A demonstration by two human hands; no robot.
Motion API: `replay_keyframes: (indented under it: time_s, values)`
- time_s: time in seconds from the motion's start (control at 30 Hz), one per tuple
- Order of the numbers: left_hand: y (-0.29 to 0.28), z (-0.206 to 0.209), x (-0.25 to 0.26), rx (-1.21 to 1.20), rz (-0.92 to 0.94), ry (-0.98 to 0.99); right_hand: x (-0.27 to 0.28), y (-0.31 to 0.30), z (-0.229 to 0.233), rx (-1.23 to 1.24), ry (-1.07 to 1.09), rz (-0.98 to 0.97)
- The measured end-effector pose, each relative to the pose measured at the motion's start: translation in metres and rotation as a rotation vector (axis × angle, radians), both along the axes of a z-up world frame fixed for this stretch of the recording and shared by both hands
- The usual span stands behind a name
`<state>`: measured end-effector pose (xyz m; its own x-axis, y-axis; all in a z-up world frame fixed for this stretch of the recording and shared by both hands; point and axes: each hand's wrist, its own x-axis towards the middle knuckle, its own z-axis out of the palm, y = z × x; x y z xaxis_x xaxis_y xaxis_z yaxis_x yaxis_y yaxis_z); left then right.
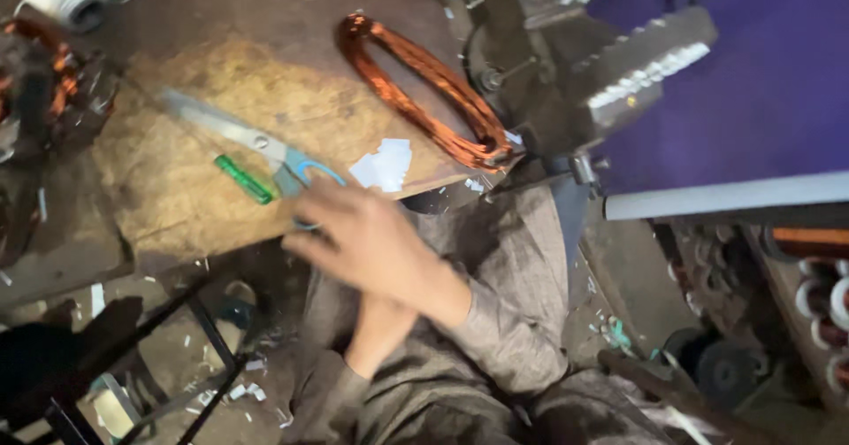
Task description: The person cuts small white paper pieces using scissors and then winds copper wire into the slots of a motor armature. The person inserts the paper pieces between wire layers as insulation while continuing to wind the coil.
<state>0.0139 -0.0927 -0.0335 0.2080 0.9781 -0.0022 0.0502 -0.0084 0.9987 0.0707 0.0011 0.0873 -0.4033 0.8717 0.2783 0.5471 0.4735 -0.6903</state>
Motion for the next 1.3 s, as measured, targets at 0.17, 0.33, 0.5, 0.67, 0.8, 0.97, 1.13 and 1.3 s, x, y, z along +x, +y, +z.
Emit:
replay_keyframes:
  time_s: [0.17, 0.33, 0.5, 0.67, 0.8, 0.97, 1.13, 1.3]
  values:
    - [-0.040, 0.004, 0.005, 0.226, -0.448, 0.412, 0.039, -0.077, -0.026, -0.078, 0.268, 0.089]
    - [-0.074, 0.035, -0.008, 0.344, -0.713, 0.468, 0.098, -0.137, -0.057, -0.345, 0.364, -0.268]
    - [-0.077, 0.042, 0.012, 0.435, -0.937, 0.460, 0.138, -0.150, -0.059, -0.412, 0.415, -0.595]
    - [-0.063, 0.016, 0.042, 0.632, -0.972, 0.427, 0.158, -0.148, -0.048, -0.344, 0.463, -0.614]
    - [-0.048, 0.018, 0.057, 0.297, -1.119, 0.652, 0.167, -0.145, -0.035, -0.327, 0.464, -0.675]
    - [-0.013, 0.026, 0.070, 0.119, -1.299, 0.285, 0.171, -0.136, -0.035, -0.388, 0.482, -0.792]
    - [-0.005, 0.007, 0.086, 0.588, -1.233, 0.137, 0.170, -0.112, -0.046, -0.483, 0.449, -0.829]
    - [-0.016, -0.037, 0.105, 0.604, -1.104, 0.180, 0.160, -0.070, -0.035, -0.495, 0.289, -0.770]
